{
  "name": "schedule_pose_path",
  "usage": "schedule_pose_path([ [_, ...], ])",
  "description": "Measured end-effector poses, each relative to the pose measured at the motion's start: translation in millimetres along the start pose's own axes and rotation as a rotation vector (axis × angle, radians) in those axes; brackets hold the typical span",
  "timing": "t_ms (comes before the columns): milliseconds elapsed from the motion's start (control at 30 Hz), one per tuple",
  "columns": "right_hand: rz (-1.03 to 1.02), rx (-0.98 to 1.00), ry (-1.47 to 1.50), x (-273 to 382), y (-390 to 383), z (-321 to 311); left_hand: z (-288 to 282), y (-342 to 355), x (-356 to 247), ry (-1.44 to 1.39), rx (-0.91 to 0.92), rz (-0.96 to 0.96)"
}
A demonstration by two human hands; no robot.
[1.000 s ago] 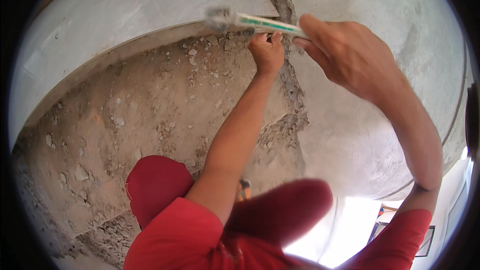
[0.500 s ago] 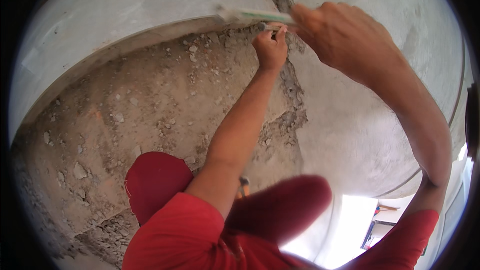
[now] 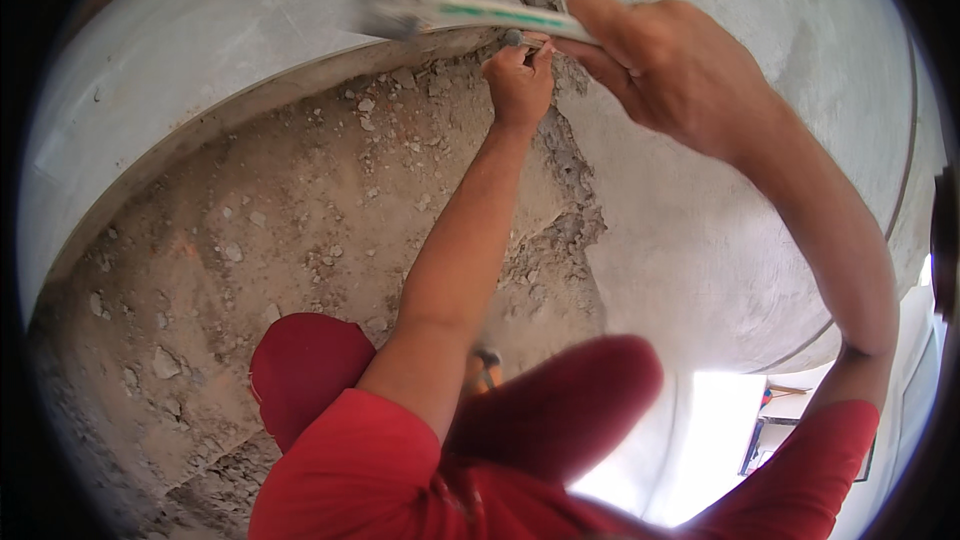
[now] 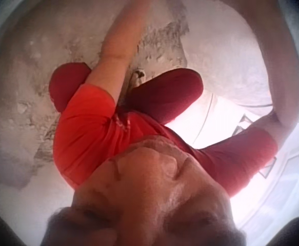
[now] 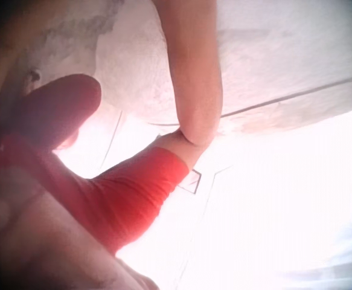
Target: The person uses a hammer and a chisel to chip away excess concrete from the edge of a spiral staircase step, then walks down the stairs while pointing at the underside of the upper steps.
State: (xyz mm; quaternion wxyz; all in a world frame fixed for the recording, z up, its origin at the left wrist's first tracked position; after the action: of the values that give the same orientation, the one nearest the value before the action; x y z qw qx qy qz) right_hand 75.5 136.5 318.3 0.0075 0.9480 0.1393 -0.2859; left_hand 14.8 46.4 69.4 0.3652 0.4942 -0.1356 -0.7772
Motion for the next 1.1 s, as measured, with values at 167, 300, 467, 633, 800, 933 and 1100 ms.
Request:
schedule_pose_path([
  [167, 0.117, 0.059, -0.146, -22, -12, 3, 6, 3, -14, 0.070, 0.056, -0.028],
  [300, 0.078, -0.129, 0.188, -11, -30, -13, 0, 13, -13, 0.041, -0.049, 0.064],
  [467, 0.204, 0.037, 0.000, -37, -28, 17, -1, 11, -2, 0.155, 0.070, 0.002],
  [633, -0.028, -0.393, 0.307, -5, -36, -26, 4, 13, -11, 0.068, 0.022, 0.079],
  [800, 0.156, -0.031, 0.021, -31, -33, 16, 7, 17, -2, 0.136, 0.118, 0.040],
  [933, 0.244, -0.119, 0.263, -9, -37, -18, 5, 22, -13, 0.111, 0.081, 0.131],
  [1100, 0.270, -0.030, 0.171, -31, -41, 18, 13, 17, -17, 0.100, 0.118, 0.068],
])
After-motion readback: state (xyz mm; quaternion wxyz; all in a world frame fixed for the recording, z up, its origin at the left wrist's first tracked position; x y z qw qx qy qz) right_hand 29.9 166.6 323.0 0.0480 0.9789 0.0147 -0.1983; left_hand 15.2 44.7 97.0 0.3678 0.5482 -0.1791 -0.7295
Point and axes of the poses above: each hand's wrist, its own y-axis towards the middle knuckle, its own z-axis out of the palm, x = y × z, the point moved 2 cm from there along y, towards the middle knuckle, and after that the axes turned 13 degrees about z, right-handed, at the moved point
